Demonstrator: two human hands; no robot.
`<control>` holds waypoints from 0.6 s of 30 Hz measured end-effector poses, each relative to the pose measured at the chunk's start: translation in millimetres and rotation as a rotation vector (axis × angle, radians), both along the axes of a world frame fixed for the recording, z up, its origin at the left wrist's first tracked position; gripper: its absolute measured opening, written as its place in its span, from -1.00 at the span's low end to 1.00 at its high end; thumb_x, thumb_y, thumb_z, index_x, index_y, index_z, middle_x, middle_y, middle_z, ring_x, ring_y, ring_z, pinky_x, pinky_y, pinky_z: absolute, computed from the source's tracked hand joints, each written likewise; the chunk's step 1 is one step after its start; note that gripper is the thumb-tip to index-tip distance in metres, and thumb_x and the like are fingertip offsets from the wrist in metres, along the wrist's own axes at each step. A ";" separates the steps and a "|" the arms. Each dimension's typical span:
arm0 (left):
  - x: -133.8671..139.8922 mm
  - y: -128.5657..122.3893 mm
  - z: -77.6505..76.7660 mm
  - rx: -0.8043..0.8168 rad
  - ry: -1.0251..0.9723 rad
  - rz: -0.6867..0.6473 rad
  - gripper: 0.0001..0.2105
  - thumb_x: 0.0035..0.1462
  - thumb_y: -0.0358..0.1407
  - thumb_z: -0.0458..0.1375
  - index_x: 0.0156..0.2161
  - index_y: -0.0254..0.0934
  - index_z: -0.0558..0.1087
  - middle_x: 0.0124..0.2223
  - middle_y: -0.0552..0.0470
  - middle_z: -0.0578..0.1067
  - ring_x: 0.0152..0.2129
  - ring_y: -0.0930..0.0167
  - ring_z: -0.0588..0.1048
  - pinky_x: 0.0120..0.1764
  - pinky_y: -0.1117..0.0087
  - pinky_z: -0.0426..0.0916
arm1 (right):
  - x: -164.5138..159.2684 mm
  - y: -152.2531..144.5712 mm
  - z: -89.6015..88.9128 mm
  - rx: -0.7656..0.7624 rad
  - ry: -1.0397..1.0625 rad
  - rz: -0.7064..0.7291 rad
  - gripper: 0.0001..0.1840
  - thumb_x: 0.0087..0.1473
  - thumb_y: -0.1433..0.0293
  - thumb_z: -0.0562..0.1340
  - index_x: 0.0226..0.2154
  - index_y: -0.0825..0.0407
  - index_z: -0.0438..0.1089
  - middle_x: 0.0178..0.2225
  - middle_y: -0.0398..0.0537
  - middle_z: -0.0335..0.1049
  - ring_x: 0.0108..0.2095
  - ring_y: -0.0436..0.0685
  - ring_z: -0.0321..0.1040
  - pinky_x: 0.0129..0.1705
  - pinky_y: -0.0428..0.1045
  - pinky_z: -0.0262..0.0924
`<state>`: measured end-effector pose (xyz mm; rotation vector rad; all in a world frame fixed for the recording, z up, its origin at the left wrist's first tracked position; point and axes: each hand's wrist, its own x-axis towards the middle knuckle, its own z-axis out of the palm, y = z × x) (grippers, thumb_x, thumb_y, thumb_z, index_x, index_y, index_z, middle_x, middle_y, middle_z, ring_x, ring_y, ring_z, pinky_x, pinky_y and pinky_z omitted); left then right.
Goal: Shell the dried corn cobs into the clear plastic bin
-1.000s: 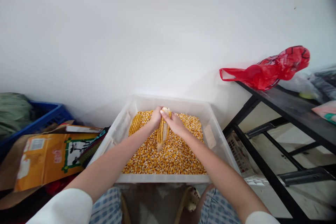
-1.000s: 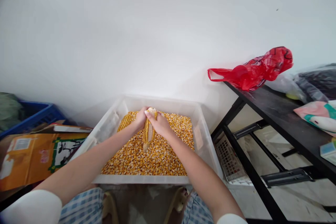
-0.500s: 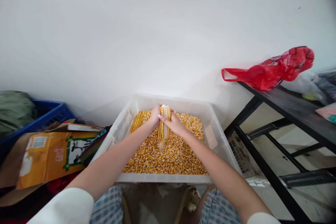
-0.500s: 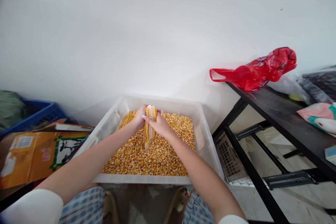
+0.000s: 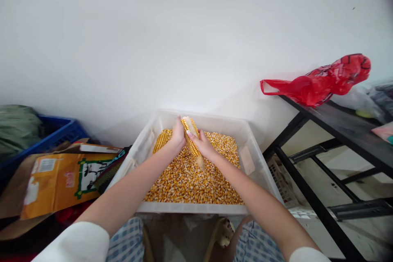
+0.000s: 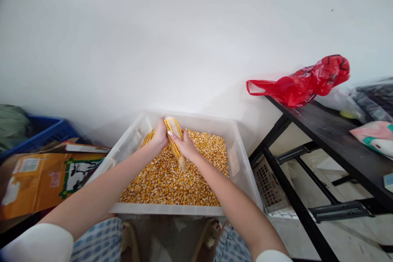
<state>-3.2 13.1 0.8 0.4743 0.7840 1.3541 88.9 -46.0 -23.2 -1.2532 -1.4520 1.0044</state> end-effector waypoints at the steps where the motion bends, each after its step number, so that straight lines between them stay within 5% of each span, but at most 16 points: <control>1: -0.4 -0.8 1.2 0.003 -0.002 -0.056 -0.67 -0.07 -0.05 0.02 -0.44 -0.33 0.34 -0.56 0.02 0.41 -0.57 0.41 0.42 -0.40 0.41 0.34 | 0.3 0.3 -0.7 -0.007 -0.004 -0.013 -0.47 -0.08 0.01 0.08 -0.15 0.03 0.18 -0.20 -0.07 0.32 -0.18 0.05 0.27 -0.12 -0.04 0.13; 5: -0.3 -3.5 2.0 0.059 0.023 -0.160 -0.67 -0.15 -0.06 0.10 -0.47 -0.35 0.35 -0.58 0.00 0.39 -0.58 0.40 0.41 -0.44 0.41 0.32 | 1.8 0.1 0.5 0.031 -0.054 -0.034 -0.50 -0.03 0.01 0.01 -0.17 0.02 0.22 -0.23 -0.07 0.34 -0.23 0.04 0.28 -0.18 -0.06 0.14; 11: 3.2 -7.3 -9.1 0.159 0.175 0.175 -0.74 -0.18 -0.13 0.13 -0.51 -0.34 0.32 -0.61 0.09 0.32 -0.65 0.48 0.32 -0.52 0.46 0.24 | -5.2 -7.4 0.8 0.097 -0.301 -0.152 -0.48 0.01 -0.02 -0.08 -0.33 0.05 0.30 -0.39 -0.07 0.36 -0.37 0.03 0.27 -0.30 -0.10 0.10; 18: 5.7 -11.6 -8.9 0.107 0.280 0.253 -0.75 -0.16 -0.15 0.09 -0.52 -0.35 0.32 -0.59 0.08 0.32 -0.66 0.50 0.29 -0.56 0.46 0.20 | -5.9 -8.6 -5.5 0.091 -0.473 -0.204 -0.40 0.08 0.00 -0.22 -0.39 0.07 0.29 -0.47 -0.02 0.33 -0.41 0.05 0.26 -0.37 -0.11 0.05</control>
